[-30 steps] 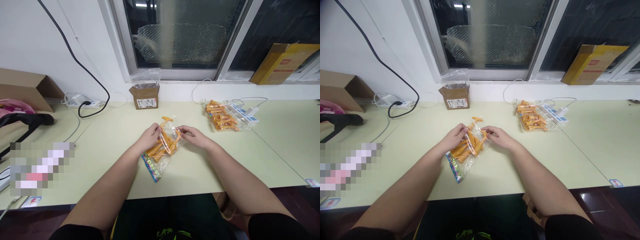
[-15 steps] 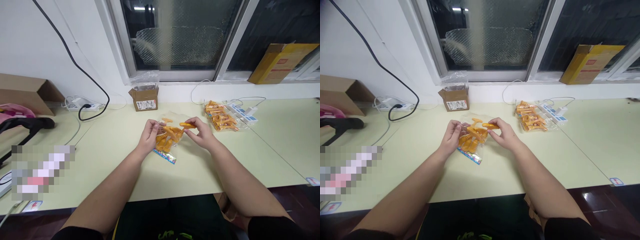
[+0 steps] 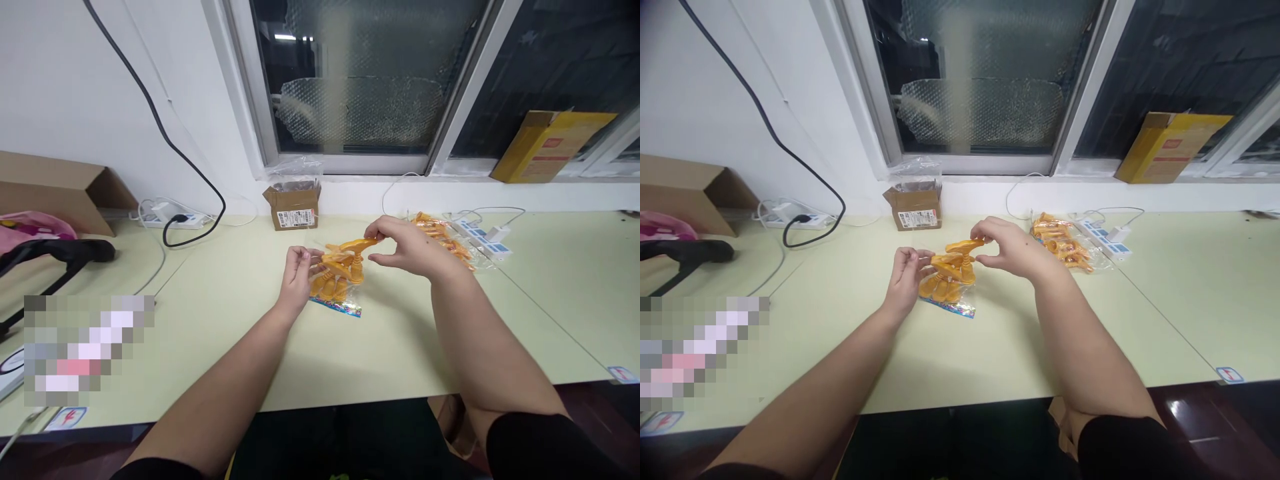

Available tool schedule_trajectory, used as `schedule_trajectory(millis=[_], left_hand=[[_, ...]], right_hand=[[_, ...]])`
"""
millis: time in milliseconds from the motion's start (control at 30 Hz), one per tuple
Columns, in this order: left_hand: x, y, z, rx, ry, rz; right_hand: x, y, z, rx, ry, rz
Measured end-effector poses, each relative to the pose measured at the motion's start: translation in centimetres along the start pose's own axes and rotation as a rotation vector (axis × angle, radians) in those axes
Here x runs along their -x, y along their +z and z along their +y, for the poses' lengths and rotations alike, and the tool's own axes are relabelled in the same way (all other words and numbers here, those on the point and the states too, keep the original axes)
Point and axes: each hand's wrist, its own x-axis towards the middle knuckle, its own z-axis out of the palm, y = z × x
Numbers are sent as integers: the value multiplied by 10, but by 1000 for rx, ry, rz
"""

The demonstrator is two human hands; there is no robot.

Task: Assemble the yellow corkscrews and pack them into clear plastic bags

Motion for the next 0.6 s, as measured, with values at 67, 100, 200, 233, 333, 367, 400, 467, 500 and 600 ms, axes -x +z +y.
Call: schedule_trajectory(millis=[67,100,200,233,333,367,400,467,500,600], left_hand=[[-2,-1,-1,18,-38,22],[-2,-1,-2,19,-56,32],[-3,0,-1,20,-118,49],[-2,0,-1,24,-134,53],[-2,-1,-2,24,-150,56],[-2,-1,-3,16,-145,52],[-2,-2,-5,8,-138,46],[-1,-2,-6,-5,-124,30],[-1,-3,-7,-5,-120,26],[-1,-2,-6,11,-121,35]], right_hand=[[-2,0,0,18,23,-33],[-3,0,0,25,27,-49],[-5,1,0,39,34,-90],[-5,1,0,42,39,-99],[-5,4,3,31,75,-118],[-6,5,4,22,86,-125],[-7,7,6,12,89,-131],[-9,11,8,-12,69,-138],[-10,13,9,-26,53,-138],[-12,14,9,-75,32,-135]])
